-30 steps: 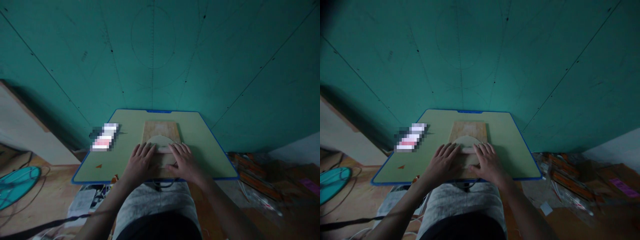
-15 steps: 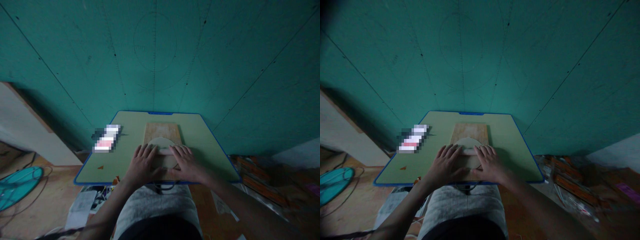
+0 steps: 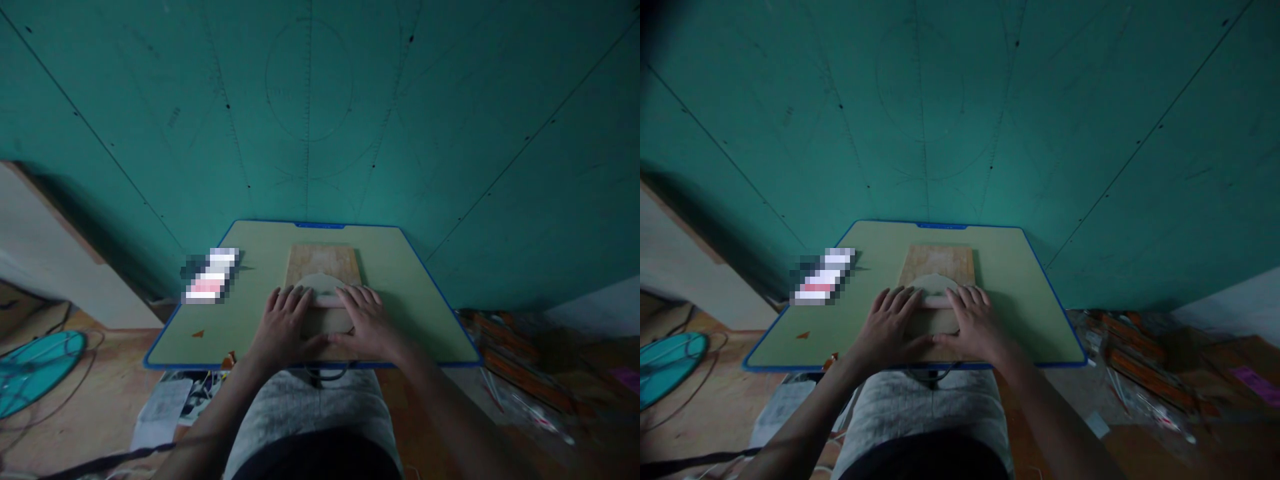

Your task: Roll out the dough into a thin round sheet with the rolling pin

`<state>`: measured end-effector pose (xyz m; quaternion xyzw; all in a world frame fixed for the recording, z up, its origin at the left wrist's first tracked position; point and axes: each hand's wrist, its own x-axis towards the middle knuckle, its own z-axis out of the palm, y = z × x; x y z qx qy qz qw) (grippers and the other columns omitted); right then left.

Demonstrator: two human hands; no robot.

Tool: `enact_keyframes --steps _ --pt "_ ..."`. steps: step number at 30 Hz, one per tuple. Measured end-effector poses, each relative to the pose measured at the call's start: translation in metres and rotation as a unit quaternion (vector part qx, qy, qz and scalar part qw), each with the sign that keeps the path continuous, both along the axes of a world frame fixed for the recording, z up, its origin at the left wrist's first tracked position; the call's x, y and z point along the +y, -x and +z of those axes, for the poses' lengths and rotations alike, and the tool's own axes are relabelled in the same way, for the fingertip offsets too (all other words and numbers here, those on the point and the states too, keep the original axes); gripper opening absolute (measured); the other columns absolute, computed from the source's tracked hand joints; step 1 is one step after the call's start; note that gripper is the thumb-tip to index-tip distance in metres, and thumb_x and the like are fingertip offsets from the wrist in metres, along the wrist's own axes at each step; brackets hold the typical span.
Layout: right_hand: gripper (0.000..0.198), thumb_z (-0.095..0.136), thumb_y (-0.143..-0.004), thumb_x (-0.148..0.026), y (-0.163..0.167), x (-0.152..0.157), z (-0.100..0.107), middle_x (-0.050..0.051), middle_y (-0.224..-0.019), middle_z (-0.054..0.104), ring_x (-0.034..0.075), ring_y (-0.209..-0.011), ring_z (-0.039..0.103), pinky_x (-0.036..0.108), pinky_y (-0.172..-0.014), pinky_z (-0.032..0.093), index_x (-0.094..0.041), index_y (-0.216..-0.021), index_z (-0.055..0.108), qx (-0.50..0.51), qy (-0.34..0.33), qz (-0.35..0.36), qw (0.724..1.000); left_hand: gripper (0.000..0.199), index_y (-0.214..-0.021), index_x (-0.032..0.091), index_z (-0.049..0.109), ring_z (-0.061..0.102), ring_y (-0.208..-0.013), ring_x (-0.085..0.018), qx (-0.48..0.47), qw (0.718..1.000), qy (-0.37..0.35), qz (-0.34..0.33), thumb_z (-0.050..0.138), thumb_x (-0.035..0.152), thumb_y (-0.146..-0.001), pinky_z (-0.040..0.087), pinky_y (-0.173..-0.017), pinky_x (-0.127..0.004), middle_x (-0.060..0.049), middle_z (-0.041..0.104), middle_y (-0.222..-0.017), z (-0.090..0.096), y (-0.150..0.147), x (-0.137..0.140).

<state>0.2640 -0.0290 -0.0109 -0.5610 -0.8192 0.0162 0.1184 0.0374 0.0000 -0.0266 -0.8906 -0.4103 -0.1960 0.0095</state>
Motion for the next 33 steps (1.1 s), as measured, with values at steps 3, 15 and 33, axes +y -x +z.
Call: enact_keyframes --steps 3,15,33 --pt "0.091 0.064 -0.081 -0.072 0.003 -0.005 -0.004 0.020 -0.144 0.053 0.037 -0.133 0.045 0.055 -0.113 0.034 -0.012 -0.146 0.046 0.012 -0.027 -0.005 1.000 0.078 -0.145 0.014 0.046 0.046 -0.134 -0.039 0.004 1.000 -0.010 0.004 0.055 0.068 -0.088 0.028 -0.116 -0.058 -0.020 0.055 -0.143 -0.001 0.001 -0.003" --pt "0.080 0.063 -0.088 -0.061 0.003 -0.012 -0.016 0.018 -0.148 0.051 0.035 -0.136 0.044 0.056 -0.114 0.032 -0.016 -0.151 0.041 0.019 -0.050 -0.014 0.998 0.059 -0.146 0.015 0.046 0.050 -0.132 -0.035 0.043 0.999 -0.027 -0.021 0.058 0.034 -0.091 0.035 -0.112 -0.054 -0.018 0.058 -0.141 -0.002 0.010 0.002" --pt "0.069 0.040 -0.099 -0.062 -0.005 0.016 -0.010 0.017 -0.148 0.053 0.032 -0.137 0.047 0.053 -0.116 0.034 -0.014 -0.148 0.047 -0.013 -0.052 0.011 0.998 0.053 -0.144 0.018 0.050 0.051 -0.134 -0.034 0.032 0.999 -0.040 0.009 0.049 0.047 -0.099 0.041 -0.108 -0.052 -0.016 0.059 -0.143 -0.005 0.000 0.025"
